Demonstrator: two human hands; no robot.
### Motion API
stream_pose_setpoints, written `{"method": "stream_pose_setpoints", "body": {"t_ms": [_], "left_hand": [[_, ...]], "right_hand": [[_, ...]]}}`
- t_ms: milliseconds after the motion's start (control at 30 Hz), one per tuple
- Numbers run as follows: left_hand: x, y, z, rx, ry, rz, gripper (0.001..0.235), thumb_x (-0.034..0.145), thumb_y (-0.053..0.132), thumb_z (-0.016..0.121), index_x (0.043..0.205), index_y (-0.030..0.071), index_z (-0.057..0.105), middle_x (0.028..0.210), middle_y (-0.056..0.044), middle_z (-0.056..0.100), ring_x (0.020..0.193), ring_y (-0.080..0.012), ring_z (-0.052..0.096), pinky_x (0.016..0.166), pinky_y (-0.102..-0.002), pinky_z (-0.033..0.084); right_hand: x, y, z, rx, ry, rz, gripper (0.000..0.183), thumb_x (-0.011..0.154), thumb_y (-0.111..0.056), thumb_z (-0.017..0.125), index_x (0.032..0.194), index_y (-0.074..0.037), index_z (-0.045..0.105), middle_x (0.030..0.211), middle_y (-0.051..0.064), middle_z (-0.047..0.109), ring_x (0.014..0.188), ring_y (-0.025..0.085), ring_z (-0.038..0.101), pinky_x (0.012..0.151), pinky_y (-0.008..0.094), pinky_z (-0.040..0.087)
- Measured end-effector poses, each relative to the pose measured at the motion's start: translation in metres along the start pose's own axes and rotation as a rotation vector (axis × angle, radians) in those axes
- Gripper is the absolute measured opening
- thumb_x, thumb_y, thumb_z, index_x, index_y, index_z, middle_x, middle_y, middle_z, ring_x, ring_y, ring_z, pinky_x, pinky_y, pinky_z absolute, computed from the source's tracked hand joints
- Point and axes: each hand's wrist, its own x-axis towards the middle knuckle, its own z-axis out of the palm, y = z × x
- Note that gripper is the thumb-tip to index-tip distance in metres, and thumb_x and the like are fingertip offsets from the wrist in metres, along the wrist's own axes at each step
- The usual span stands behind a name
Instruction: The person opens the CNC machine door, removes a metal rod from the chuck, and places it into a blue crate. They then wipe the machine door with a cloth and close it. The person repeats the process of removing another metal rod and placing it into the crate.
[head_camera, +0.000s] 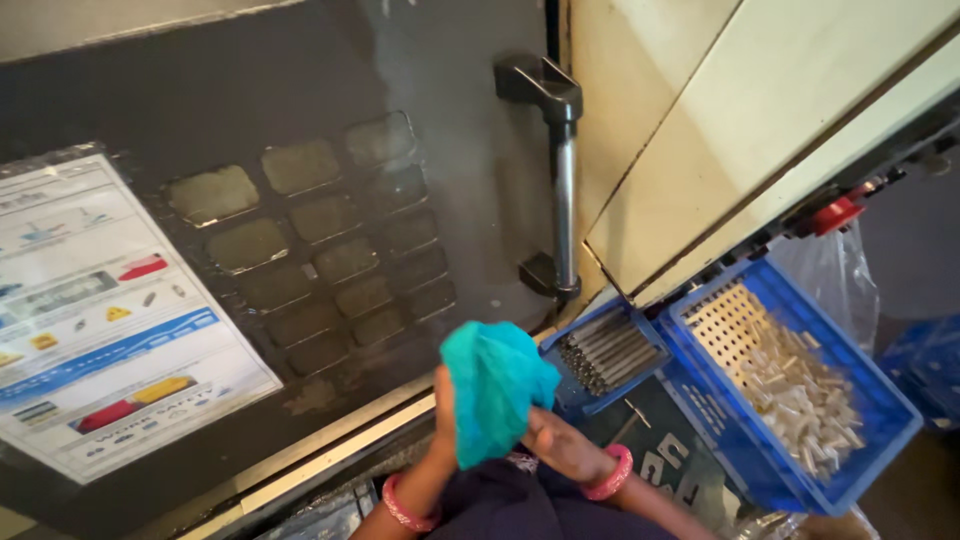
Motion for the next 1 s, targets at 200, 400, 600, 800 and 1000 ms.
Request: {"method": "stream_pose_setpoints", "body": {"t_ms": [200,400,600,800,1000], "left_hand": [[0.013,0.041,0.0,-0.127,0.179,-0.047,0.051,0.103,0.039,0.056,0.135,0.0,0.059,0.131,-0.02,0.059,0.117,-0.0351,0.054,0.098,-0.048,0.046],[0.0,0.028,0.055,0.514,-0.159,0.024,0.058,0.099,0.039,0.058,0.143,0.001,0.051,0.145,-0.023,0.044,0.133,-0.0415,0.039,0.107,-0.053,0.035],[0.01,0.029,0.091,1.009,-0.603,0.232,0.067,0.096,0.038,0.06,0.151,0.002,0.043,0.159,-0.026,0.03,0.148,-0.0479,0.024,0.116,-0.057,0.024],[0.013,0.03,0.116,1.389,-0.727,0.148,0.071,0.091,0.037,0.072,0.149,0.006,0.044,0.16,-0.023,0.032,0.147,-0.0491,0.026,0.111,-0.059,0.026],[0.024,0.038,0.121,1.387,-0.608,0.129,0.066,0.082,0.024,0.076,0.143,0.014,0.053,0.154,-0.017,0.042,0.139,-0.0387,0.041,0.114,-0.052,0.031]], "right_hand": [[0.007,-0.05,0.023,-0.203,0.251,-0.246,0.101,0.092,-0.053,0.076,0.161,0.001,0.027,0.168,0.02,0.027,0.142,0.038,0.044,0.111,0.053,0.044],[-0.002,-0.053,0.037,-0.561,0.241,-0.391,0.117,0.087,-0.035,0.09,0.166,-0.01,0.007,0.179,0.011,-0.005,0.166,0.029,0.013,0.132,0.048,0.025],[-0.031,-0.02,0.01,-0.768,0.614,-0.443,0.092,0.089,-0.024,0.083,0.161,-0.005,0.028,0.17,0.016,0.023,0.154,0.029,0.032,0.125,0.045,0.028],[-0.073,-0.008,-0.032,-0.271,1.133,-0.353,0.04,0.106,-0.017,0.055,0.144,-0.003,0.053,0.136,0.011,0.064,0.124,0.024,0.059,0.106,0.041,0.048],[-0.151,-0.071,-0.065,-0.715,1.492,-0.593,0.036,0.112,-0.02,0.055,0.143,-0.002,0.054,0.131,0.005,0.063,0.118,0.017,0.058,0.106,0.035,0.048]]}}
